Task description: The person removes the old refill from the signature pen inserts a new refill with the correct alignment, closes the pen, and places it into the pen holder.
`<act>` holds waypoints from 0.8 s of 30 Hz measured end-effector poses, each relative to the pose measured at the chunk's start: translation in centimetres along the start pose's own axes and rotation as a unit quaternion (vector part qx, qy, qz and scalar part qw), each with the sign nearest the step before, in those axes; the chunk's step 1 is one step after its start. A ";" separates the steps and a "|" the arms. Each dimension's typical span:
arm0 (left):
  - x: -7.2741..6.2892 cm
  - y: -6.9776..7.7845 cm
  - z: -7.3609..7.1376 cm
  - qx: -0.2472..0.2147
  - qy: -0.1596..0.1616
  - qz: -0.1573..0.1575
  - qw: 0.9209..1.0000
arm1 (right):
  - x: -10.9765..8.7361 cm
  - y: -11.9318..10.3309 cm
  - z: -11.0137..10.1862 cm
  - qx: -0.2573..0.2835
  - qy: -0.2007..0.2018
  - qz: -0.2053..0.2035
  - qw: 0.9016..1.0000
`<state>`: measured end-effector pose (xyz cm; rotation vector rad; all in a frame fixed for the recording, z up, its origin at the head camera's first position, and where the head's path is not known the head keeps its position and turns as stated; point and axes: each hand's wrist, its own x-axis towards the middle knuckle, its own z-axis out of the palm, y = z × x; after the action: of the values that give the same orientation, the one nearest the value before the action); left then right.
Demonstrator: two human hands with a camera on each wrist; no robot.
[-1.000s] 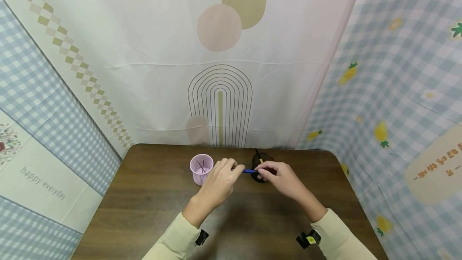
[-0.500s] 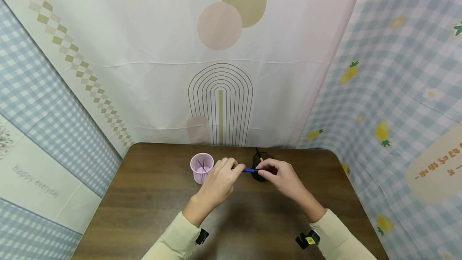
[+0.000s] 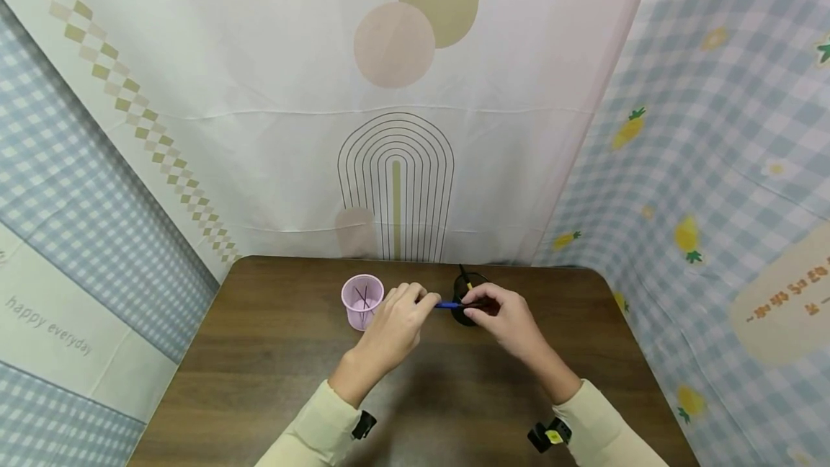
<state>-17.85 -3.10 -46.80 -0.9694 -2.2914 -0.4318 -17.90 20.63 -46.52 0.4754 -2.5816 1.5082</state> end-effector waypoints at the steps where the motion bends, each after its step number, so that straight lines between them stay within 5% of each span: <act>1: 0.0 0.0 0.0 0.000 0.001 0.000 1.000 | 0.0 0.0 0.0 0.003 0.003 -0.002 1.000; 16: 0.0 0.0 -0.1 -0.008 0.004 0.000 1.000 | -0.3 0.0 0.5 0.041 -0.003 0.013 0.999; 24: 0.0 0.1 -0.1 -0.007 0.008 0.004 1.000 | -0.3 0.3 0.3 0.050 -0.041 0.029 0.997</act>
<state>-17.74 -3.08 -46.70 -0.9781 -2.2722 -0.4501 -17.74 20.59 -46.95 0.4876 -2.6111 1.6776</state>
